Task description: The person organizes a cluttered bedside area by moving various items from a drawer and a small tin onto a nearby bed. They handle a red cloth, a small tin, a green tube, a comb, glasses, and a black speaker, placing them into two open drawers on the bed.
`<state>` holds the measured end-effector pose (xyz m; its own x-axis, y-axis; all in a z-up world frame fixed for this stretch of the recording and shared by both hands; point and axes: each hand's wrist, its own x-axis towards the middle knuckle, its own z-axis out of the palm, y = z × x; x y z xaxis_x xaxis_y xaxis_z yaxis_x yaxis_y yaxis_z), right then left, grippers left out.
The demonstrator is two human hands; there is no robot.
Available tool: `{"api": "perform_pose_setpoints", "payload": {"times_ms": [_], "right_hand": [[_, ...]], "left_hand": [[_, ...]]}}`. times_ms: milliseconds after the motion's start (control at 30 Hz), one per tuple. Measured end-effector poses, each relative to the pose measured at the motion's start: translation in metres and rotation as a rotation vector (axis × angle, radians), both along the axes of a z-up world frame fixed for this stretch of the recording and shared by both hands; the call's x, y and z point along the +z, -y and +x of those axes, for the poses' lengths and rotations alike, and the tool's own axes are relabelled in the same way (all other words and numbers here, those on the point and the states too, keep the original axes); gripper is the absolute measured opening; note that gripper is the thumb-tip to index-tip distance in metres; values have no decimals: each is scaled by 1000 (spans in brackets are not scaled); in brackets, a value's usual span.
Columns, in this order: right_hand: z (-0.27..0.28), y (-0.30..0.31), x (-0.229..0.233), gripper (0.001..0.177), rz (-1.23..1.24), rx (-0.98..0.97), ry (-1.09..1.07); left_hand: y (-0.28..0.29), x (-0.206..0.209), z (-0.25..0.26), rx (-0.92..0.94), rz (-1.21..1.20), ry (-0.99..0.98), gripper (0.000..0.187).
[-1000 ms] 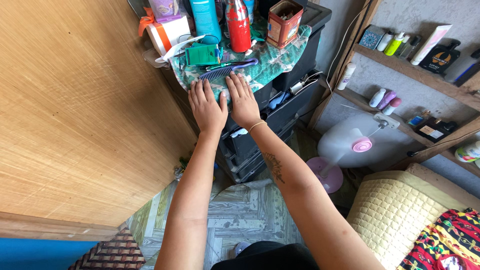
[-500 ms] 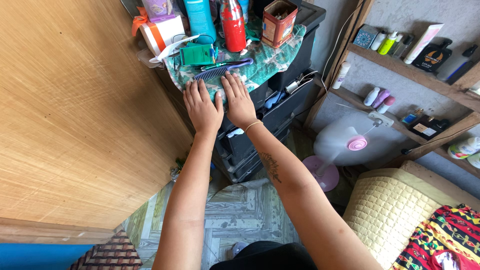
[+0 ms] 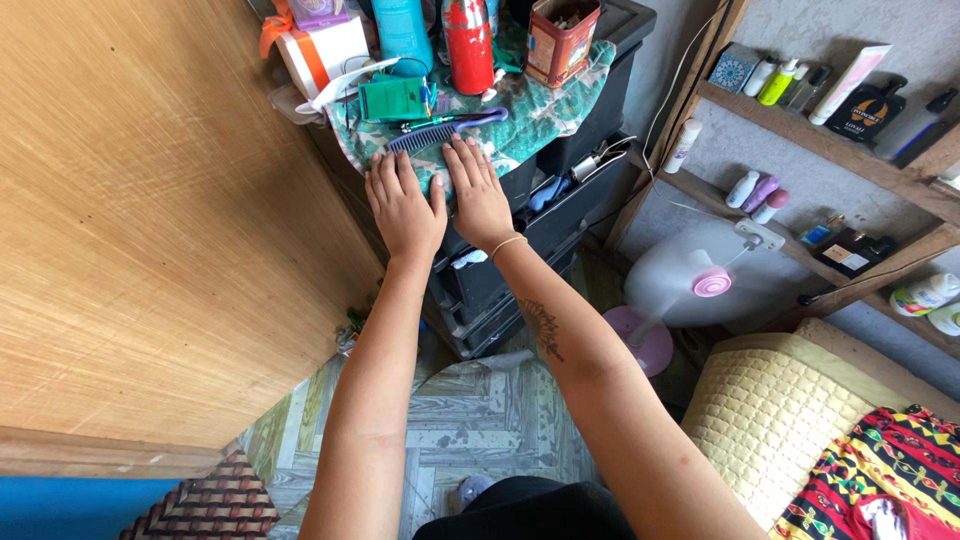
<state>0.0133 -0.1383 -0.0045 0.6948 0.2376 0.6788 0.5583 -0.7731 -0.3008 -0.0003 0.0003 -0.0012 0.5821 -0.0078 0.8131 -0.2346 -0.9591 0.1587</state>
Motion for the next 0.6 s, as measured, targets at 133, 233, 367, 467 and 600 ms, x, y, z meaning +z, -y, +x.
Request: {"api": "perform_pose_setpoints", "payload": {"times_ms": [133, 233, 367, 467, 600], "right_hand": [[2, 0, 0, 66, -19, -8, 14], [0, 2, 1, 65, -6, 14, 28], [-5, 8, 8, 77, -56, 58, 7], [-5, 15, 15, 86, -126, 91, -10], [-8, 32, 9, 86, -137, 95, 49]], "left_hand": [[-1, 1, -1, -15, -13, 4, 59], [0, 2, -2, -23, -19, 7, 59], [-1, 3, -4, -45, -21, 19, 59], [-2, 6, -4, -53, -27, 17, 60], [-6, 1, -1, -97, -45, 44, 61]]}}
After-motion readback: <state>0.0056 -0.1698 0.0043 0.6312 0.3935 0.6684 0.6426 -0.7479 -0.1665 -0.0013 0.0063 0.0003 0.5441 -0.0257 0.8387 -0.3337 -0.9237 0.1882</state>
